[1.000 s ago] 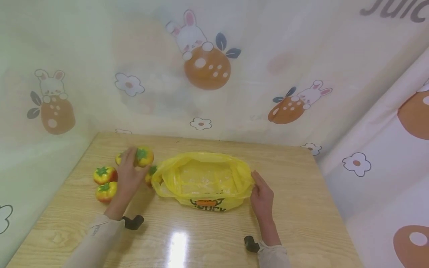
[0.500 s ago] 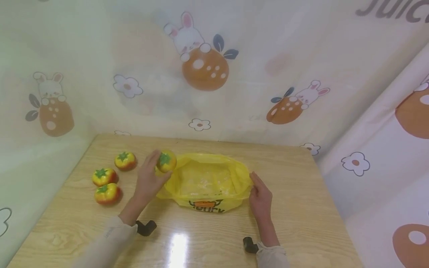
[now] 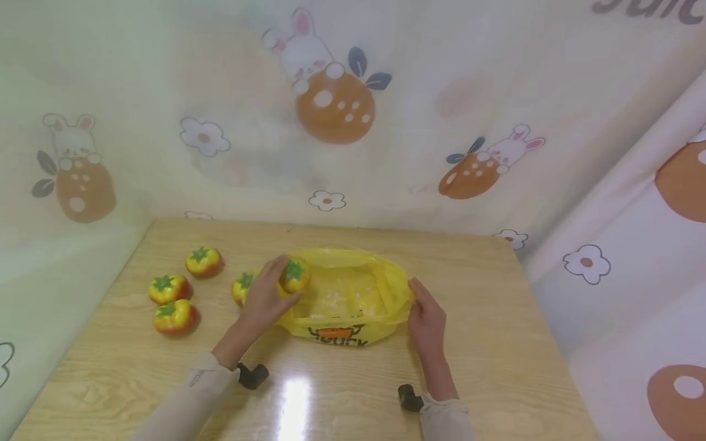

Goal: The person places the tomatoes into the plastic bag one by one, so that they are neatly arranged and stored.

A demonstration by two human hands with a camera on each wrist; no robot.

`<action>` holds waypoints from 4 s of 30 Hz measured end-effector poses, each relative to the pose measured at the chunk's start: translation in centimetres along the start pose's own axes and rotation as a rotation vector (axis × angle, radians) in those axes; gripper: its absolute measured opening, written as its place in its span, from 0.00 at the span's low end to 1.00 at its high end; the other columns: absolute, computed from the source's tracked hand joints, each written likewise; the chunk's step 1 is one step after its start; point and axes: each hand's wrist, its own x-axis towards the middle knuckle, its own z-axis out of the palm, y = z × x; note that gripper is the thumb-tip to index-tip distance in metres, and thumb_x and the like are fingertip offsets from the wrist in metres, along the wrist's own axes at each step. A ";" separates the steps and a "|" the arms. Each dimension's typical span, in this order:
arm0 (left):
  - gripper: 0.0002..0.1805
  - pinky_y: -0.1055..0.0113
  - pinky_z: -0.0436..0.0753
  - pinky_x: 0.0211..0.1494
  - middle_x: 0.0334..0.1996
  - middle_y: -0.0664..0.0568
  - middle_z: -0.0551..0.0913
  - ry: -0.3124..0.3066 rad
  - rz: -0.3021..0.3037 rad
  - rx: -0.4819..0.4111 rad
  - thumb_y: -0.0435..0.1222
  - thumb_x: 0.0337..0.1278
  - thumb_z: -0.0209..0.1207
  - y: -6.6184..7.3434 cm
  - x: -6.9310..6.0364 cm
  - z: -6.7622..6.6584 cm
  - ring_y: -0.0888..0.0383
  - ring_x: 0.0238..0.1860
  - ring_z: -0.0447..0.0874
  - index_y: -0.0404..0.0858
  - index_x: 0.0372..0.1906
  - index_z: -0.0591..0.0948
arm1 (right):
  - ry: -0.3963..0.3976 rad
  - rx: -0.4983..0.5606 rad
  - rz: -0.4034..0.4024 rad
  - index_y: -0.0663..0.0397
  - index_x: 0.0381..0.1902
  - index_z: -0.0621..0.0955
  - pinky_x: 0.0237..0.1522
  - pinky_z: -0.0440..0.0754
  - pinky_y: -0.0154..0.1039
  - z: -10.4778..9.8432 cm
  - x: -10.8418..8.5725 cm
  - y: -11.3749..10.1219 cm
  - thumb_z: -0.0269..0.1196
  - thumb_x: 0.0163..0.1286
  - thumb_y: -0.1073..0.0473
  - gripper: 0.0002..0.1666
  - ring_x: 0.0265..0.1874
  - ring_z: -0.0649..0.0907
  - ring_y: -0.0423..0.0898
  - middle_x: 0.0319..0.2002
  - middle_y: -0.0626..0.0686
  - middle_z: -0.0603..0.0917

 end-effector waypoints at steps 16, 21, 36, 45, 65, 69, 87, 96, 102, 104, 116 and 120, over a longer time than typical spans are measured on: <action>0.41 0.52 0.78 0.61 0.66 0.38 0.69 -0.077 0.042 -0.006 0.36 0.49 0.73 0.7 -0.1 0.6 0.40 0.63 0.73 0.29 0.68 0.68 | 0.001 -0.012 -0.021 0.65 0.63 0.75 0.51 0.63 0.10 -0.1 -0.2 0.3 0.49 0.67 0.80 0.28 0.66 0.73 0.59 0.65 0.61 0.75; 0.40 0.54 0.79 0.60 0.65 0.41 0.71 -0.157 0.054 0.005 0.39 0.49 0.72 0.7 -0.1 0.8 0.44 0.61 0.75 0.32 0.67 0.69 | 0.005 -0.023 -0.012 0.65 0.63 0.75 0.52 0.62 0.10 -0.3 -0.2 0.2 0.49 0.67 0.79 0.28 0.66 0.73 0.58 0.65 0.61 0.75; 0.41 0.53 0.80 0.56 0.63 0.32 0.60 -0.304 -0.099 0.040 0.35 0.54 0.69 -1.6 1.7 1.8 0.41 0.56 0.76 0.26 0.67 0.58 | -0.013 0.008 0.037 0.65 0.63 0.75 0.53 0.62 0.10 -0.1 -0.8 0.8 0.48 0.68 0.78 0.27 0.67 0.72 0.56 0.66 0.60 0.75; 0.40 0.50 0.80 0.54 0.62 0.28 0.59 -0.122 -0.107 0.071 0.33 0.57 0.67 -2.3 2.6 2.4 0.36 0.55 0.74 0.23 0.68 0.58 | -0.013 0.019 0.009 0.65 0.63 0.76 0.53 0.64 0.11 0.1 -1.1 1.3 0.48 0.67 0.79 0.27 0.67 0.73 0.58 0.65 0.61 0.75; 0.42 0.48 0.75 0.58 0.52 0.32 0.77 -0.098 -0.128 0.400 0.47 0.48 0.73 -3.5 3.1 4.0 0.37 0.53 0.76 0.26 0.61 0.69 | -0.023 0.009 -0.011 0.66 0.62 0.77 0.51 0.64 0.11 0.0 -1.6 0.9 0.50 0.65 0.82 0.28 0.64 0.75 0.61 0.63 0.63 0.76; 0.46 0.47 0.75 0.58 0.54 0.32 0.77 -0.128 -0.108 0.418 0.51 0.49 0.71 -3.5 3.0 4.2 0.37 0.53 0.76 0.24 0.64 0.68 | -0.015 -0.008 -0.015 0.66 0.61 0.77 0.51 0.63 0.10 0.0 -1.6 0.9 0.50 0.65 0.82 0.28 0.63 0.75 0.61 0.63 0.63 0.77; 0.17 0.48 0.79 0.54 0.54 0.35 0.74 0.312 0.214 0.030 0.32 0.61 0.60 -2.3 -0.7 0.6 0.39 0.55 0.74 0.27 0.52 0.77 | 0.006 -0.026 0.004 0.65 0.62 0.77 0.51 0.63 0.10 -0.6 -1.4 0.4 0.51 0.65 0.82 0.28 0.64 0.75 0.60 0.63 0.62 0.77; 0.15 0.55 0.78 0.56 0.54 0.33 0.72 0.538 0.066 -0.030 0.16 0.56 0.45 -5.6 -2.7 -1.9 0.41 0.56 0.73 0.24 0.47 0.75 | -0.010 -0.019 0.012 0.64 0.62 0.77 0.51 0.63 0.10 -0.1 -1.0 0.7 0.50 0.65 0.80 0.28 0.65 0.74 0.58 0.64 0.60 0.77; 0.17 0.61 0.72 0.64 0.58 0.31 0.67 0.539 -0.015 -0.020 0.14 0.53 0.46 -7.0 -3.3 -2.1 0.40 0.63 0.67 0.23 0.47 0.75 | -0.024 -0.011 0.032 0.64 0.62 0.77 0.51 0.63 0.10 0.1 -1.0 1.0 0.50 0.66 0.80 0.28 0.65 0.74 0.57 0.64 0.60 0.76; 0.16 0.57 0.73 0.62 0.60 0.30 0.67 0.531 -0.024 -0.018 0.13 0.53 0.48 -7.3 -3.4 -1.9 0.39 0.64 0.66 0.23 0.47 0.75 | -0.029 -0.003 0.034 0.64 0.63 0.76 0.51 0.63 0.10 0.2 -1.1 1.1 0.50 0.66 0.79 0.28 0.65 0.74 0.56 0.64 0.59 0.76; 0.21 0.39 0.59 0.72 0.74 0.33 0.55 0.280 -0.159 0.024 0.35 0.57 0.67 -8.6 -3.3 -1.4 0.35 0.74 0.53 0.28 0.52 0.81 | -0.032 -0.008 0.030 0.63 0.62 0.77 0.49 0.65 0.11 0.1 -1.3 0.6 0.50 0.66 0.80 0.28 0.64 0.74 0.58 0.63 0.61 0.77; 0.26 0.41 0.64 0.70 0.73 0.32 0.59 0.168 -0.219 0.012 0.40 0.56 0.68 -9.1 -3.0 -1.3 0.34 0.72 0.59 0.32 0.57 0.80 | -0.023 0.009 0.017 0.65 0.61 0.77 0.51 0.64 0.10 0.1 -1.3 0.5 0.50 0.65 0.81 0.28 0.64 0.74 0.60 0.63 0.62 0.77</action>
